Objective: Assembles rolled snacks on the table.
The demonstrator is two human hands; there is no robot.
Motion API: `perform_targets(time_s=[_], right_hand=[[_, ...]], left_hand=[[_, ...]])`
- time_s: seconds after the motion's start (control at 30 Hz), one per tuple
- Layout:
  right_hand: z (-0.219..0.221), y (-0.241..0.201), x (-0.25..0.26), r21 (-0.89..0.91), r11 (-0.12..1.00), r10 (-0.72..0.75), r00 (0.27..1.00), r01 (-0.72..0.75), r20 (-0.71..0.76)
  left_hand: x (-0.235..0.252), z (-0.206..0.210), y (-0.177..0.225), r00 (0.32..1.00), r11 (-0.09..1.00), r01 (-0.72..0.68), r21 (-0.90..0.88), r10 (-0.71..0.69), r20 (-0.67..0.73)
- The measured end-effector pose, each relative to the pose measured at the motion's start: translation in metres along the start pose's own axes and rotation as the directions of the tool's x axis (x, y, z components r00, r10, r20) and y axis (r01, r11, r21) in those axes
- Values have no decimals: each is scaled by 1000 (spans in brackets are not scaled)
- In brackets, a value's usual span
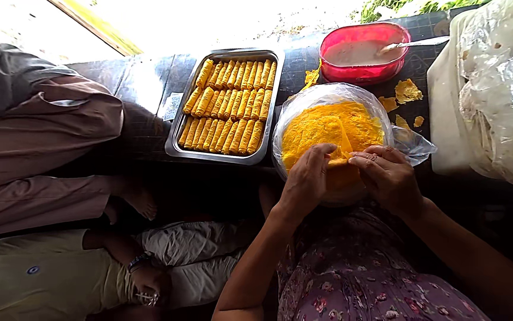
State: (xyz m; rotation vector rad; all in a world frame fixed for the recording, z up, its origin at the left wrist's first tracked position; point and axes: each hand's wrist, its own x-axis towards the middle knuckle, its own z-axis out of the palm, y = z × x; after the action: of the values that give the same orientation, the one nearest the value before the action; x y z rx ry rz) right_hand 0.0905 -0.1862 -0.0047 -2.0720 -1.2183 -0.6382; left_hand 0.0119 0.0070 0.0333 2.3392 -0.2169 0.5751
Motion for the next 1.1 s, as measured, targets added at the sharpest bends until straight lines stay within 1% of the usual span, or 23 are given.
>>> perform_targets(time_s=[0.07, 0.13, 0.23, 0.33, 0.4, 0.47, 0.63, 0.83, 0.9, 0.97, 1.0, 1.03, 1.07, 1.1], right_hand=[[-6, -2, 8, -41, 999, -27, 997, 30, 76], [-11, -8, 18, -76, 996, -39, 987, 51, 157], [-14, -19, 33, -71, 997, 16, 963, 3, 268], [-11, -26, 44, 2, 998, 58, 936, -63, 347], [-7, -27, 47, 46, 996, 61, 933, -82, 354], [-2, -25, 46, 80, 994, 39, 945, -68, 325], [4, -11, 40, 194, 981, -28, 963, -25, 267], [6, -7, 41, 238, 971, -51, 963, -14, 263], [6, -6, 42, 243, 970, -40, 961, -28, 273], [5, -4, 43, 258, 964, -17, 962, -56, 273], [5, -3, 43, 274, 958, 2, 961, -81, 275], [5, -1, 44, 295, 949, 29, 960, -114, 278], [4, 0, 44, 317, 936, 60, 958, -152, 282], [2, 0, 44, 342, 920, 95, 954, -193, 283]], left_hand=[[0, -13, -2, 1000, 997, 4, 71, -3, -2], [-1, -22, -4, 1000, 989, -6, 150, 2, 28], [-1, -22, -6, 994, 976, -24, 214, 0, 111], [1, -16, -4, 985, 966, 1, 260, -46, 168], [3, -15, -4, 981, 960, 19, 278, -71, 178], [2, -13, -3, 981, 956, 26, 292, -81, 178], [-1, -9, -4, 986, 945, -1, 326, -53, 157], [-1, -6, -5, 986, 935, -24, 353, -36, 160], [-3, -5, -5, 993, 928, -27, 372, -19, 118], [-10, -5, 1, 1000, 926, -16, 378, 8, 22], [-16, -4, 8, 999, 947, -5, 322, 18, -36], [-23, -2, 16, 996, 979, 15, 205, 3, -89], [-31, 1, 26, 992, 998, 61, 6, -60, -111], [-38, 6, 36, 984, 960, 140, -244, -163, -78]])
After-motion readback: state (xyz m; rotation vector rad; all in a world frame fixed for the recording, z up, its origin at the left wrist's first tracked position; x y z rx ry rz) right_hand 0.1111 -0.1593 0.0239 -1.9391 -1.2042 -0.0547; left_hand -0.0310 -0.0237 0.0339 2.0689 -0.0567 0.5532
